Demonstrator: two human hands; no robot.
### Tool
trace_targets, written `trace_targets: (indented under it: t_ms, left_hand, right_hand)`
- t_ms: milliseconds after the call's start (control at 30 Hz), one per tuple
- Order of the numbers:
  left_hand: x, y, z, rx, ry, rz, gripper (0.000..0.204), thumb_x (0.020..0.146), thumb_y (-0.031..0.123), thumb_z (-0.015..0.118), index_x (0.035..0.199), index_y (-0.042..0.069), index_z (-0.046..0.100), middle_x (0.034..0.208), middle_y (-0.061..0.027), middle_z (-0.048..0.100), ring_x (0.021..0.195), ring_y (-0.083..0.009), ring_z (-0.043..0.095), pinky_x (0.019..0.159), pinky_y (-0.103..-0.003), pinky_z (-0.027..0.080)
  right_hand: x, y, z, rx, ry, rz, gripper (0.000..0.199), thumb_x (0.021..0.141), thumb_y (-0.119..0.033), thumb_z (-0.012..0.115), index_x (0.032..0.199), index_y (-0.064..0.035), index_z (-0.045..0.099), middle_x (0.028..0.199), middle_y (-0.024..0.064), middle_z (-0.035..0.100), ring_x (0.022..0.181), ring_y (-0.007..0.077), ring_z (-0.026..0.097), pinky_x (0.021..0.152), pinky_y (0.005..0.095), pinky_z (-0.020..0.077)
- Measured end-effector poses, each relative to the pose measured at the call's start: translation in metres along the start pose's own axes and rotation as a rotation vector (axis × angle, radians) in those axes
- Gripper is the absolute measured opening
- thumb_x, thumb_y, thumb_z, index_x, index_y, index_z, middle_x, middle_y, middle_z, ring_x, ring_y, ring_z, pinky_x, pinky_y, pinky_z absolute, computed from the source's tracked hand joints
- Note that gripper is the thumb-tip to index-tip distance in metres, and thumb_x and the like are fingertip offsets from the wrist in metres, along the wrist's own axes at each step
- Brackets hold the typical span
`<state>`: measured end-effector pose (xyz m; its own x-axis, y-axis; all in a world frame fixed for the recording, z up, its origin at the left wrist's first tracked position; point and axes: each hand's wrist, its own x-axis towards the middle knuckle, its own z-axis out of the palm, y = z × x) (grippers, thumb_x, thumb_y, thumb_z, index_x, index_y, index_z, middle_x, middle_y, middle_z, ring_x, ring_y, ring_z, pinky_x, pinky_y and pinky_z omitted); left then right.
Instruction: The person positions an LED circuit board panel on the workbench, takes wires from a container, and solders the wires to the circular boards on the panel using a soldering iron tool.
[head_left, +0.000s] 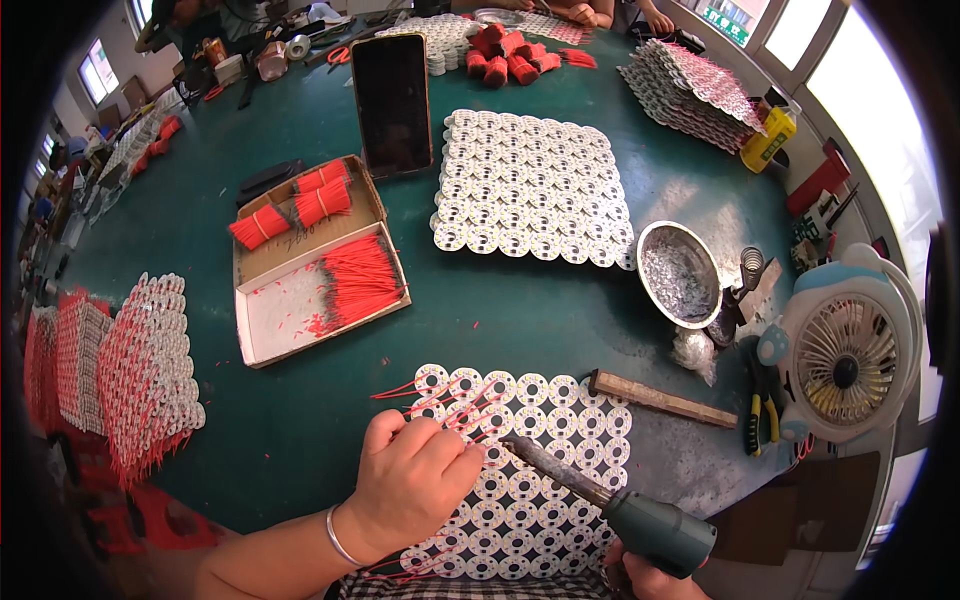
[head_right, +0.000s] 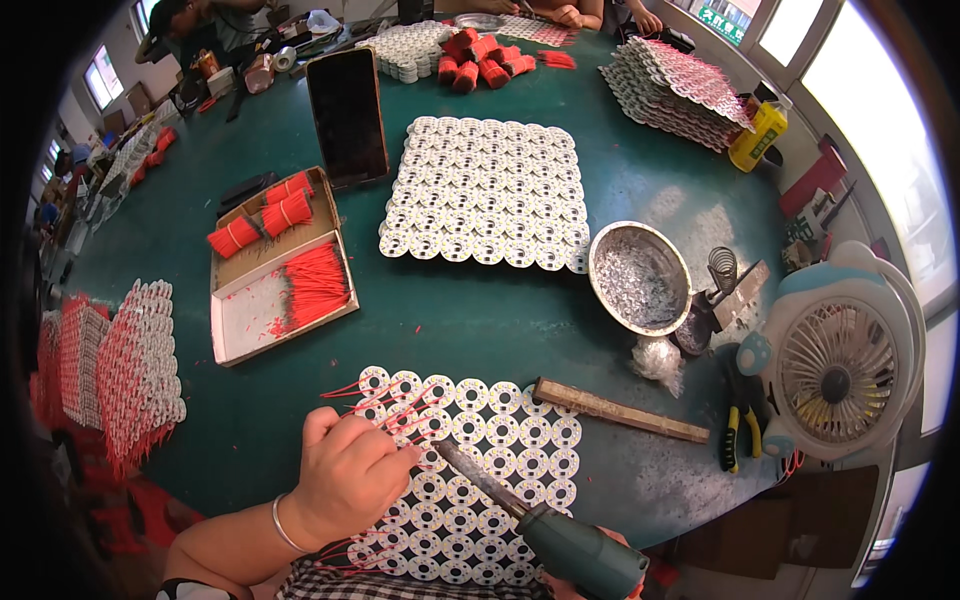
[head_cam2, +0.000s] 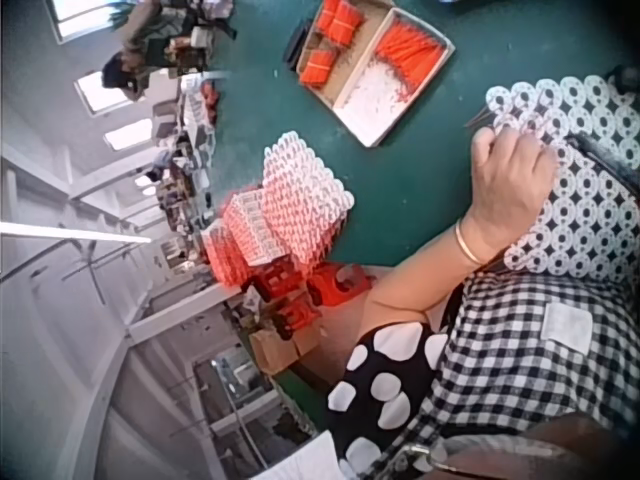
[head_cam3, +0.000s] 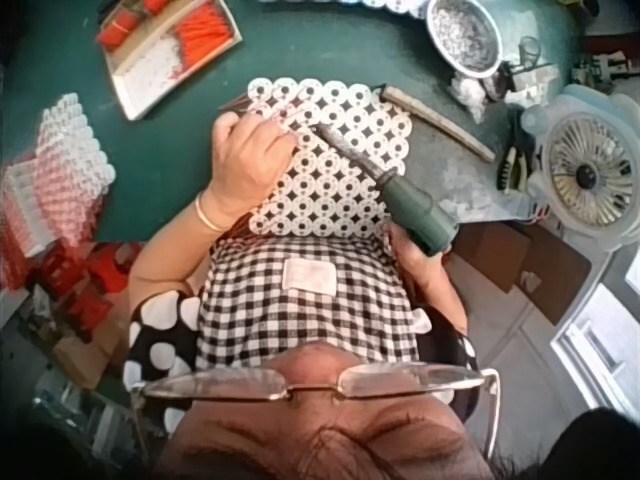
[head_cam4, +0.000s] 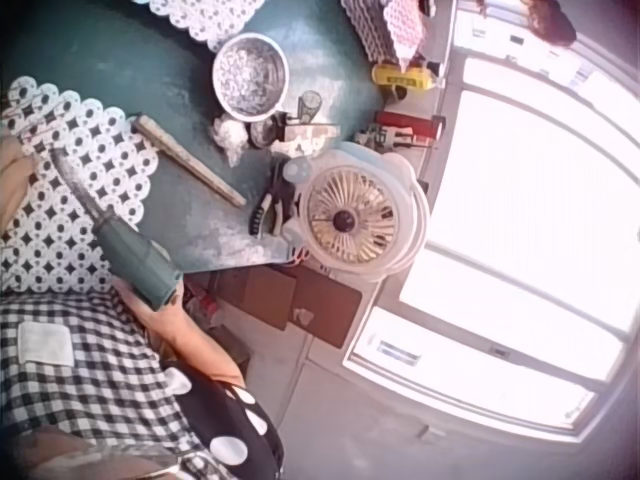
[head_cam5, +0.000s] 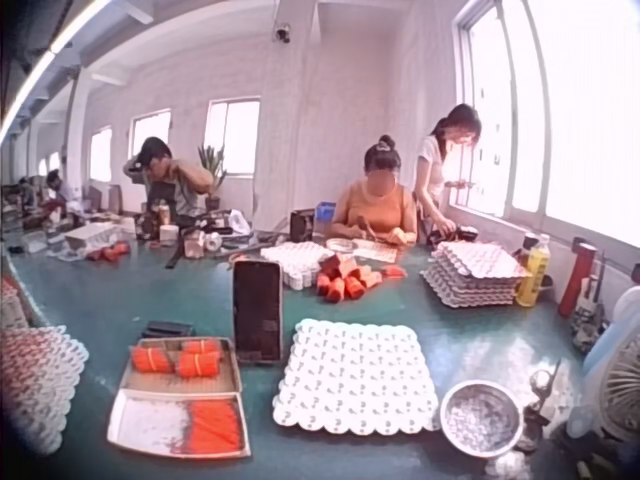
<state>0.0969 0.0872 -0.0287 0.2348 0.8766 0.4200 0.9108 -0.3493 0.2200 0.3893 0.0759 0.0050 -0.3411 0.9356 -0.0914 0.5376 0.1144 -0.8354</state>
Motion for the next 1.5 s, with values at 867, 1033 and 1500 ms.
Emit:
trace_targets:
  t_ms: [867,1033,1500]
  left_hand:
    - [-0.006,0.005,-0.001,-0.234,-0.048,-0.07,0.02,0.068,0.01,0.075,0.085,0.017,0.066,0.076,0.0035,0.053,0.076,-0.018,0.051,0.076,-0.038,0.033]
    - [-0.007,0.003,0.001,-0.313,-0.057,-0.084,0.02,0.068,0.01,0.076,0.085,0.017,0.067,0.077,0.0039,0.055,0.077,-0.0182,0.051,0.076,-0.038,0.033]
    - [-0.008,0.002,0.0,-0.297,-0.086,-0.106,0.019,0.068,0.01,0.076,0.083,0.017,0.067,0.077,0.003,0.054,0.077,-0.019,0.051,0.077,-0.037,0.033]
  right_hand:
    - [-0.052,0.055,0.008,0.224,-0.074,0.118,0.047,0.079,-0.003,0.072,0.121,0.0049,0.053,0.108,0.0158,0.067,0.1,0.025,0.065,0.089,0.0347,0.0484]
    - [-0.046,0.048,0.004,0.055,-0.153,0.082,0.05,0.077,-0.003,0.072,0.122,0.0063,0.051,0.106,0.0148,0.068,0.099,0.0229,0.065,0.09,0.034,0.0484]
    - [-0.047,0.053,0.007,0.168,-0.129,0.196,0.035,0.083,-0.013,0.068,0.111,0.0028,0.055,0.093,0.0107,0.063,0.081,0.0188,0.059,0.075,0.0314,0.0445]
